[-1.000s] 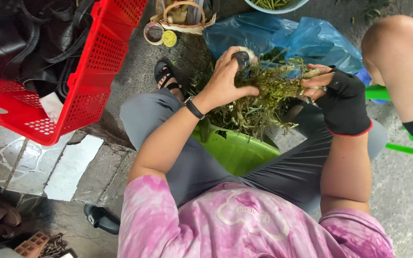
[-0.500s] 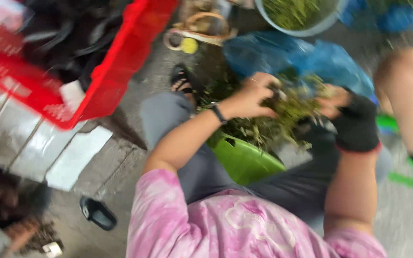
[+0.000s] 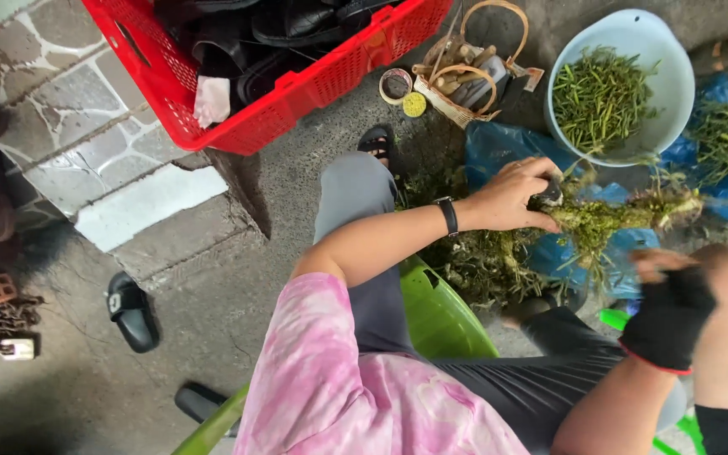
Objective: Picking leaves from stems and sorting them into a plastic bag while sitting at the entrance of a shop.
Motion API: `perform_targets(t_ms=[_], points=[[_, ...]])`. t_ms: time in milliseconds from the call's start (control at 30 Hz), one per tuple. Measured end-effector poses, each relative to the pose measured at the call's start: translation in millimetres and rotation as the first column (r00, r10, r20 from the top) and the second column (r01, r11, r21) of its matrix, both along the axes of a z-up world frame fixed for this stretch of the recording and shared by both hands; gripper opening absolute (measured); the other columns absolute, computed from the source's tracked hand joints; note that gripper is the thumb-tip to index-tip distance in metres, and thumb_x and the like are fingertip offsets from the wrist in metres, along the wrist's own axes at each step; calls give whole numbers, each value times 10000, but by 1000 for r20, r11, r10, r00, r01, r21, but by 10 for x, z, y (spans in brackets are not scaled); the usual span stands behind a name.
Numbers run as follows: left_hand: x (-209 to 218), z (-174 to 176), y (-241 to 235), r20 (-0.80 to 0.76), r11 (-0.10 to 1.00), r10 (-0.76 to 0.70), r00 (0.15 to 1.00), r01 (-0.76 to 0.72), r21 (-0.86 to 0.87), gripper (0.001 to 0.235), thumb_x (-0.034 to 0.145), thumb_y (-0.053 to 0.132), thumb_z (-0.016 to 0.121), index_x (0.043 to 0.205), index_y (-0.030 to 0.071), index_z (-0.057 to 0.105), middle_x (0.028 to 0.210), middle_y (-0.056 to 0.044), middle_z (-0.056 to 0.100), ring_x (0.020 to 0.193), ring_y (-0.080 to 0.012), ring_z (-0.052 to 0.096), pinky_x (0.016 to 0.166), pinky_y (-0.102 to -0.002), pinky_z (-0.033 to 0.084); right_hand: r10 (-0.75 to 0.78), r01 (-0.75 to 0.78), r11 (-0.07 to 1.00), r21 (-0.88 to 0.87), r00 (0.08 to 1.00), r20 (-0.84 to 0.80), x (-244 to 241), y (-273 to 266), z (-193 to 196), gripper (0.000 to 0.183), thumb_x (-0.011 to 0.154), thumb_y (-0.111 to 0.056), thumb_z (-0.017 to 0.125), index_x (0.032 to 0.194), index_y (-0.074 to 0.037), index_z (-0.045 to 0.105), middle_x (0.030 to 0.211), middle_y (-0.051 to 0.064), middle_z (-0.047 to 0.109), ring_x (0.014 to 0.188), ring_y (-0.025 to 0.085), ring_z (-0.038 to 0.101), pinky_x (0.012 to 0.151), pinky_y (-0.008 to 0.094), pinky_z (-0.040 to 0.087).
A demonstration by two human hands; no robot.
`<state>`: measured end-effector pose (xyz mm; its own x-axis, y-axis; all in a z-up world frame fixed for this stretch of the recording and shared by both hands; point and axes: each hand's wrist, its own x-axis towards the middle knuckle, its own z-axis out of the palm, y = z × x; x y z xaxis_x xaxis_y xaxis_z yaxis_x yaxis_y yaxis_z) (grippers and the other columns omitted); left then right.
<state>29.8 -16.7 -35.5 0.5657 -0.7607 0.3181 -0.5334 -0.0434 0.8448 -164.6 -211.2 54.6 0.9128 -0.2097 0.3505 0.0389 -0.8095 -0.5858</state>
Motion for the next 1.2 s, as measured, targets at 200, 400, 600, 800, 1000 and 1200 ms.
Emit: perform_targets(t_ms=[200, 400, 600, 800, 1000, 1200], points=[[-29, 150, 36, 203, 992, 94, 975, -108, 63, 578, 711, 609, 681, 621, 45, 589, 1099, -115, 522, 1109, -301, 482, 976, -501, 357, 105, -82, 972, 219, 990, -95, 44, 304, -23, 262, 923, -3, 678, 1162, 46, 583, 1192, 206, 590, 1208, 330, 552, 1080, 443, 431], [-114, 173, 57, 249, 992, 56, 967, -82, 93, 567, 724, 576, 690, 661, 17, 623, 1127, -145, 525, 1148, -319, 465, 1003, -522, 339, 6, 3, 989, 148, 998, -60, 86, 366, -81, 295, 894, 100, 699, 1145, 65, 548, 1138, 217, 563, 1093, 338, 549, 955, 425, 443], [-220, 77, 17, 230, 997, 14, 973, -32, 74, 581, 723, 599, 654, 643, 24, 619, 1149, -173, 531, 1184, -356, 458, 1073, -584, 284, -47, 74, 923, 377, 996, -80, 75, 274, -398, 147, 897, 69, 610, 1003, -5, 539, 992, 138, 571, 944, 246, 568, 866, 368, 464], [-234, 85, 33, 251, 996, -17, 968, -7, 94, 611, 708, 603, 686, 711, -7, 699, 1234, -160, 508, 1235, -337, 422, 1114, -587, 238, -33, 61, 913, 404, 997, -77, 77, 242, -499, 186, 899, 144, 614, 999, 4, 542, 979, 134, 569, 953, 242, 574, 862, 362, 477], [-244, 212, 97, 314, 989, -16, 949, -31, 143, 598, 724, 602, 654, 729, 7, 718, 1278, -183, 510, 1271, -357, 397, 1128, -574, 223, -2, 35, 949, 312, 994, -107, 133, 452, -238, 213, 923, 29, 709, 1011, -21, 521, 984, 108, 555, 942, 214, 534, 862, 347, 430], [-226, 275, 191, 400, 991, 6, 916, -58, 118, 462, 684, 519, 764, 658, 61, 708, 1170, -118, 555, 1212, -323, 435, 1089, -586, 258, 52, -29, 994, 109, 976, -212, 68, 236, -287, 223, 789, 108, 628, 999, 31, 629, 939, 162, 634, 886, 287, 609, 799, 380, 470]])
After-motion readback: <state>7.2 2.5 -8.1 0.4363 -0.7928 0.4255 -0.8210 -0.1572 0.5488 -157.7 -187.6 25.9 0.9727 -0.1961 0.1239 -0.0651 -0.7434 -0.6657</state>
